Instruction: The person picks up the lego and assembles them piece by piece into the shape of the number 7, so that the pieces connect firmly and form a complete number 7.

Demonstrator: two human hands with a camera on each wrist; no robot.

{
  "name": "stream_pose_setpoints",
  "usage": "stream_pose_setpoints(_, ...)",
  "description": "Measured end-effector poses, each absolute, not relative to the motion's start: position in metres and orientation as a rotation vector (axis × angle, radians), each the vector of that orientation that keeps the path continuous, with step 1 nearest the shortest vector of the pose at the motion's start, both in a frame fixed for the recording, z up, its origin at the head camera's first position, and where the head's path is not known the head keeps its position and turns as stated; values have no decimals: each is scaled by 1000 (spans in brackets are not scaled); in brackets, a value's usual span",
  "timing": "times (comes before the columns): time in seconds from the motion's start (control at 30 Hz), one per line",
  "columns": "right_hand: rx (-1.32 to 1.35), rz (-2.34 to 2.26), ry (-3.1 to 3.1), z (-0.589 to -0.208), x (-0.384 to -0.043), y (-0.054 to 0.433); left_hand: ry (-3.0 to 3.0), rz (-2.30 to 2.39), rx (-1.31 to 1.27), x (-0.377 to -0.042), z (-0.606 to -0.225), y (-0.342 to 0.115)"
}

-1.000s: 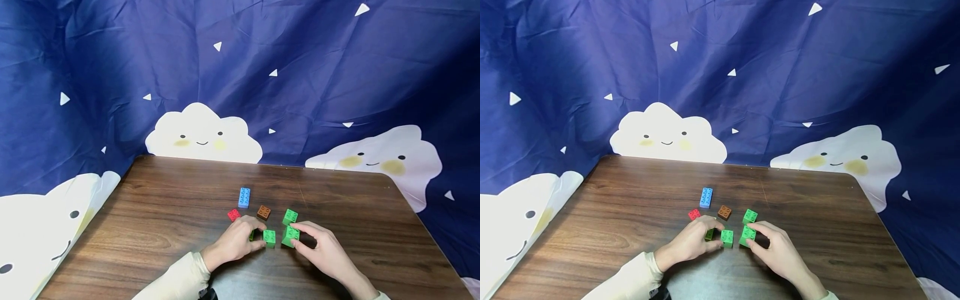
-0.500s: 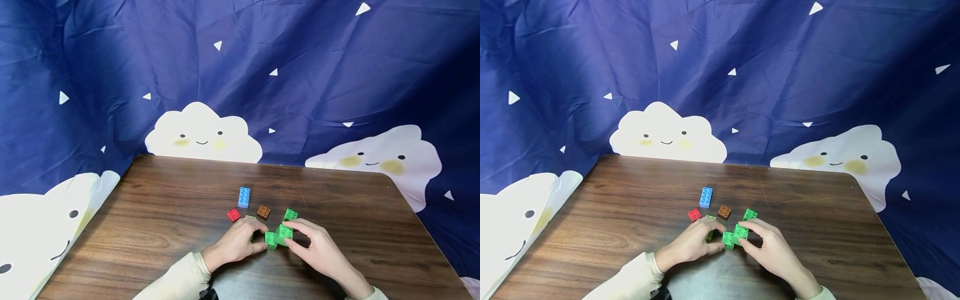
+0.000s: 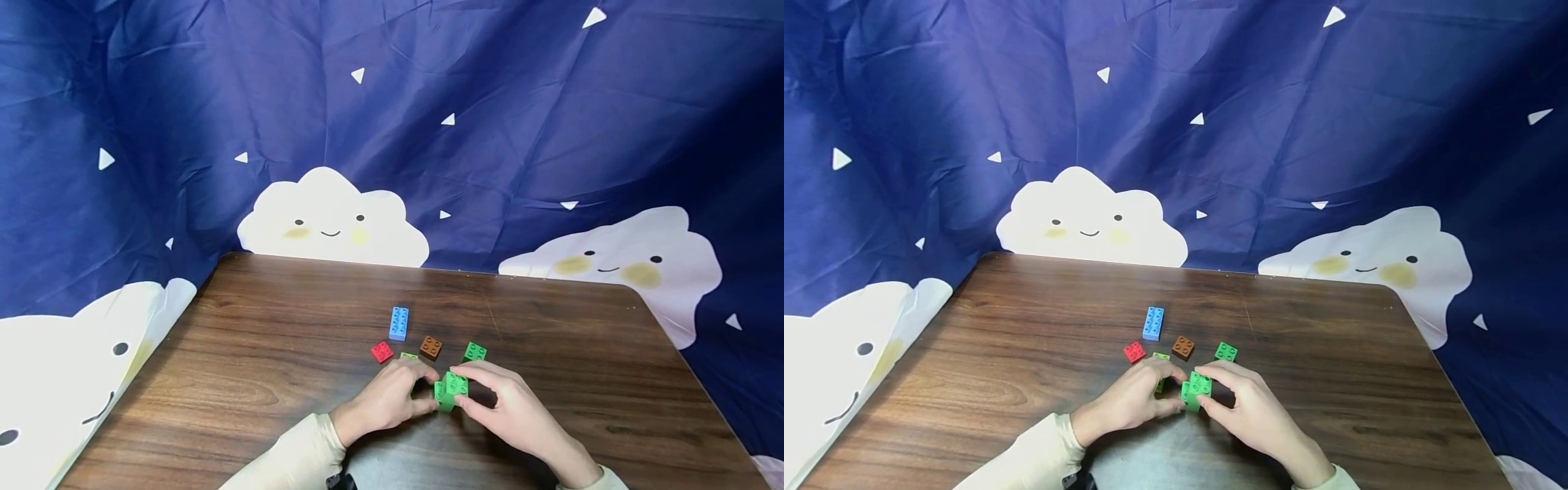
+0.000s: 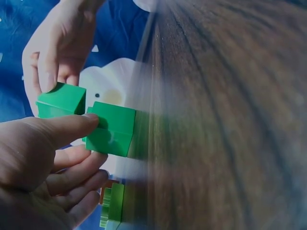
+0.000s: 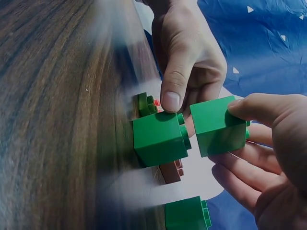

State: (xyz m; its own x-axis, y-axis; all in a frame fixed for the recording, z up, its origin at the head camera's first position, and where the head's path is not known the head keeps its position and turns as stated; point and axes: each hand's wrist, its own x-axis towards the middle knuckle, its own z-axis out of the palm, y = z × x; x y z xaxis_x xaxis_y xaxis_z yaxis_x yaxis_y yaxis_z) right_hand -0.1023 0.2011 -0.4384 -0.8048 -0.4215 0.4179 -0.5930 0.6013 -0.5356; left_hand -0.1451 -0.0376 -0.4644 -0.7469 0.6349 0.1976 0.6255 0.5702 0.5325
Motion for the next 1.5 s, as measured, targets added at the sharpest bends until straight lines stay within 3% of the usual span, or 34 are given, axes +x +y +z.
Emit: stream_pose_setpoints(1.5, 844, 1068, -2722, -435, -104, 197, 2741, 922, 1139, -144, -464, -34)
